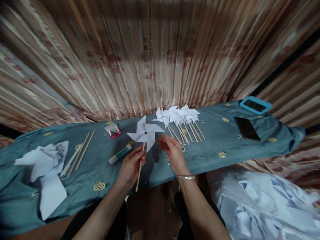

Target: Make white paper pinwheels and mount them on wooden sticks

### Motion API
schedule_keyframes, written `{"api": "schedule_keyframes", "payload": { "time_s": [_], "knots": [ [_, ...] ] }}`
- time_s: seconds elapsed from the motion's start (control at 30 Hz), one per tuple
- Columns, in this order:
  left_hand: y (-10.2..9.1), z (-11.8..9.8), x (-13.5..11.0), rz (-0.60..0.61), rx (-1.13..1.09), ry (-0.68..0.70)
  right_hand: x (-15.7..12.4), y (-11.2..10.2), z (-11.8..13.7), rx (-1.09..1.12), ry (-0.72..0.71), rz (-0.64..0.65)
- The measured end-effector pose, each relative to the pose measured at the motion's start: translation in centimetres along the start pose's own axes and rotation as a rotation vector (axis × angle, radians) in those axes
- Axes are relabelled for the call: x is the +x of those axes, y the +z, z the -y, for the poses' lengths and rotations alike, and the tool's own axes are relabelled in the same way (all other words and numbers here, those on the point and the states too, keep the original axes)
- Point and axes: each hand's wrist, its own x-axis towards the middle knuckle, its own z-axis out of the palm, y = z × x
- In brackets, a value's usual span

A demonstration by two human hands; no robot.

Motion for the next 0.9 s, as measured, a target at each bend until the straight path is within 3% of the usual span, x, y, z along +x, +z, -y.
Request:
{"api": "schedule_keyframes", "payload": {
  "time_s": [0.13, 0.33, 0.9],
  "knots": [
    [-0.5, 1.3, 2.1, -0.005, -0.009, -0.031, 0.4, 0.1, -0.1, -0.063, 0.010, 0.011],
    [-2.2, 1.8, 2.9, -0.063, 0.024, -0.074, 1.0, 0.2, -0.6, -0.112, 0.070, 0.015],
    [-2.1, 1.3, 4.4, -0.102, 0.006, -0.020, 2.3, 2.8, -1.7, 0.003, 0.138, 0.067]
  ]
}}
